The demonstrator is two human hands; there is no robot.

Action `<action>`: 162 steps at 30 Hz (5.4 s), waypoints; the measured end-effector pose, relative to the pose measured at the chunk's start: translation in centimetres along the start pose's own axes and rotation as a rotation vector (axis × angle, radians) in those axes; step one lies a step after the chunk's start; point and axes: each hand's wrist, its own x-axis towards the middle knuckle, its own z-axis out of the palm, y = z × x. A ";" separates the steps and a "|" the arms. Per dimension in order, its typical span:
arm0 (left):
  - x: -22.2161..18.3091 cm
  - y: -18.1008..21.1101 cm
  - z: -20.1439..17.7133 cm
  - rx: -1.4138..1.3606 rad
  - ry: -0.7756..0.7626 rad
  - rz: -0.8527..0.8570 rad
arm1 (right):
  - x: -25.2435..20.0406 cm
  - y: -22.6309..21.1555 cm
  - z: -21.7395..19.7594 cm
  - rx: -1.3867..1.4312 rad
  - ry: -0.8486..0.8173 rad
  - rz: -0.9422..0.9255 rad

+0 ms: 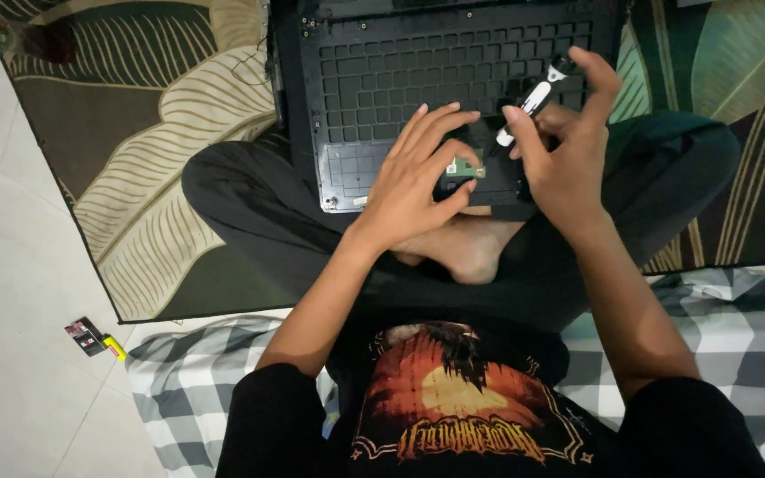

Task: Removing screws from a laptop's top cover and prying it open to access internal components.

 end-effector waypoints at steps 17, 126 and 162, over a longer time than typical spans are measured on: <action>0.2 0.2 0.5 0.057 0.048 0.013 | -7.5 -0.1 -2.5 0.201 0.354 0.171; -4.9 4.3 -1.0 -1.420 0.476 -0.707 | -10.7 -0.6 -2.1 0.216 0.529 0.752; -2.5 5.3 0.1 -1.306 0.496 -0.549 | -9.7 -2.0 -1.0 0.459 0.482 0.478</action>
